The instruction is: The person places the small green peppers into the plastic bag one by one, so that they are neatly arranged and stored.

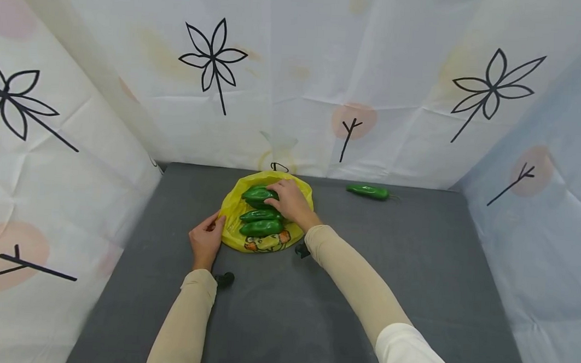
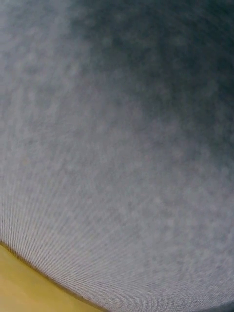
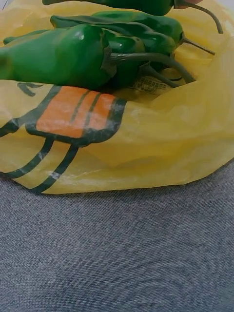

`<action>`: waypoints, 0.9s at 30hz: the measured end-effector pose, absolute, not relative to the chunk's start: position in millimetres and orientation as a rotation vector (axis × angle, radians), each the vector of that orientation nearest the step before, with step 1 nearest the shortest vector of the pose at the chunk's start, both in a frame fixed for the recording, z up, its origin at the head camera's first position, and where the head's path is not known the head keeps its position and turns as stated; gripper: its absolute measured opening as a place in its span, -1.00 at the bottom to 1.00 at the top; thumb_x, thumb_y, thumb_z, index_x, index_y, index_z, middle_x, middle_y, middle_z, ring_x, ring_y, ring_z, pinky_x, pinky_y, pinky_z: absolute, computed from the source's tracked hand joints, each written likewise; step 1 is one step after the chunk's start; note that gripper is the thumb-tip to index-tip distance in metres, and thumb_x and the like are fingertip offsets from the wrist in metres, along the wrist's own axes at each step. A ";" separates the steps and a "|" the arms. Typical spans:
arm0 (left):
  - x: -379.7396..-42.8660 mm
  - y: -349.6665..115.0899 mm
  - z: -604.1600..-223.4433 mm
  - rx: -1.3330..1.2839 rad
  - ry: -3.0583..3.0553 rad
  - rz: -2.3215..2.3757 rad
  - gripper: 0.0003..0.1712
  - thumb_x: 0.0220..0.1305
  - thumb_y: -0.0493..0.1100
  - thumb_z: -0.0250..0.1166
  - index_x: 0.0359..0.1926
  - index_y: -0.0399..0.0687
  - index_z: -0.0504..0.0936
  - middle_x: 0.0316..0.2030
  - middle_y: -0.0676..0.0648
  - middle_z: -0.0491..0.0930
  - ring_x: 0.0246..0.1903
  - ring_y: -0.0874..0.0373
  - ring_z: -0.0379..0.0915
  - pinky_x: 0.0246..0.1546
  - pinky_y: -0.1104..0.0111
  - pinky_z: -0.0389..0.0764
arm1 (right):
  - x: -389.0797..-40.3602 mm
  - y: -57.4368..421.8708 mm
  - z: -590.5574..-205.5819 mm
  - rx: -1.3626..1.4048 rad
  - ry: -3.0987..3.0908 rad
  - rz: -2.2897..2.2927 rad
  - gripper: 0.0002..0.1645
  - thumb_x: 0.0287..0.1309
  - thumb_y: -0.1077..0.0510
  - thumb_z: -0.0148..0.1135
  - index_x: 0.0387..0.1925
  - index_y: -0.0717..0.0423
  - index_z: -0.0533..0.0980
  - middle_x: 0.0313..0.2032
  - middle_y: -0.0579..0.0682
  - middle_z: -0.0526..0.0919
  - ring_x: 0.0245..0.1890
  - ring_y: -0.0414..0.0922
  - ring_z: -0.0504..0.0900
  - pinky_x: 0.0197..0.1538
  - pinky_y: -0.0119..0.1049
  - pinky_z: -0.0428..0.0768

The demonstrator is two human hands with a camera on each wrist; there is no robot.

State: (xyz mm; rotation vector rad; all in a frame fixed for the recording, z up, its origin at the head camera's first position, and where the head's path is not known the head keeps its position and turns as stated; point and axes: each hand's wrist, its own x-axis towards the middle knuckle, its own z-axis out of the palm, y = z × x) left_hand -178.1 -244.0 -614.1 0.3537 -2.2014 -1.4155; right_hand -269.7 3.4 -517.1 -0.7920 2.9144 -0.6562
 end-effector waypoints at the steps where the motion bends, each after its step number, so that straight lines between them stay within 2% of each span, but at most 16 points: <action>1: -177.6 -243.2 -614.1 0.357 -2.203 -1.419 -0.68 0.29 0.00 0.45 0.03 0.06 0.81 -0.22 -0.20 0.81 -0.47 0.52 0.47 -0.38 0.68 0.42 | -269.1 3.4 -517.4 -0.782 2.914 -0.650 -0.42 0.36 -0.16 0.26 0.31 -0.03 0.55 0.23 0.02 0.61 0.30 0.04 0.49 0.41 -0.09 0.42; 19: -181.2 -243.7 -614.0 0.314 -2.184 -1.444 -0.67 0.28 -0.03 0.46 0.02 -0.01 0.81 -0.24 -0.23 0.81 -0.48 0.49 0.47 -0.39 0.69 0.41 | -271.3 9.6 -514.7 -0.843 2.956 -0.756 -0.40 0.34 -0.13 0.31 0.30 0.04 0.54 0.17 0.06 0.58 0.22 0.07 0.49 0.36 -0.03 0.43; 27: -178.4 -245.2 -615.6 0.344 -2.197 -1.453 -0.66 0.29 0.01 0.45 0.04 0.03 0.80 -0.21 -0.22 0.81 -0.47 0.52 0.48 -0.38 0.69 0.44 | -270.9 16.7 -511.2 -0.773 3.049 -0.599 -0.33 0.40 -0.24 0.18 0.41 -0.07 0.42 0.40 0.12 0.38 0.41 0.12 0.32 0.44 0.04 0.35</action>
